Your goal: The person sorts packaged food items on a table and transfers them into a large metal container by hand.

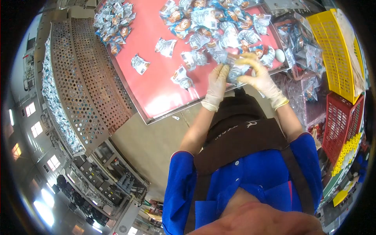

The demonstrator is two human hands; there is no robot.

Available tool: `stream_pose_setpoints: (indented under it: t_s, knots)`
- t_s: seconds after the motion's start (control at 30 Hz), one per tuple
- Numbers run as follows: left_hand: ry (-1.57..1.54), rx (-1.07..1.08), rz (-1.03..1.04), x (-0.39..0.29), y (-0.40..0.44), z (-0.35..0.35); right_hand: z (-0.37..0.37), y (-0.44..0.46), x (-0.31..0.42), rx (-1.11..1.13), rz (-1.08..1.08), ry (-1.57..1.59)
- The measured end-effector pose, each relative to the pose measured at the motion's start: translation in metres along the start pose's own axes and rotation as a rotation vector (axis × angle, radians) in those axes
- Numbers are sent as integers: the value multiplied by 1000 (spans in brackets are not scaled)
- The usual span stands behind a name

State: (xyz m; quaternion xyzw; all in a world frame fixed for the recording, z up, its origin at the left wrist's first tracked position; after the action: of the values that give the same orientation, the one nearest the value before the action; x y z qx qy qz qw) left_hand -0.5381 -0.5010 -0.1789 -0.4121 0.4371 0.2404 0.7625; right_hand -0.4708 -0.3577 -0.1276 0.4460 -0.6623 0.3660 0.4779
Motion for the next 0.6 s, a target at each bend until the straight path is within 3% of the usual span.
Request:
stream_pose_setpoints:
  t_s: [0.1,0.2,0.33,0.43,0.53,0.6]
  knots:
    - [306,121,106,4,2,2,-15,11,-5,-30,168,64]
    - [220,167,68,15,1,10,-7,13,-46,37,369,12]
    - [126,73,-49,9,-2,2,-1,15,-51,-8,376,134]
    - [30,-50,-138,33,1,-21,4,21,-60,34,414,-11]
    - [-179,-299,-223,50,-2,-60,-12,38,-2,-203,-117,-594]
    - [-279,-419,-166,64,-3,-88,35,33,1,-28,-227,-539]
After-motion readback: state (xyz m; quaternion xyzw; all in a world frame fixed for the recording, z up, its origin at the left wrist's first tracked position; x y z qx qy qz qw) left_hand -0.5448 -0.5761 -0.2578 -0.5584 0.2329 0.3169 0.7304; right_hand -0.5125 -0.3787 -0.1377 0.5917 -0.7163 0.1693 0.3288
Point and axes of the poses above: each hand's wrist, its own y-axis towards the middle knuckle, its own z-axis out of the palm, x = y × z, the point moved 9 cm from there along y, towards the middle knuckle, and after that the axes turned 2 degrees about -x, right-handed, at the moved point
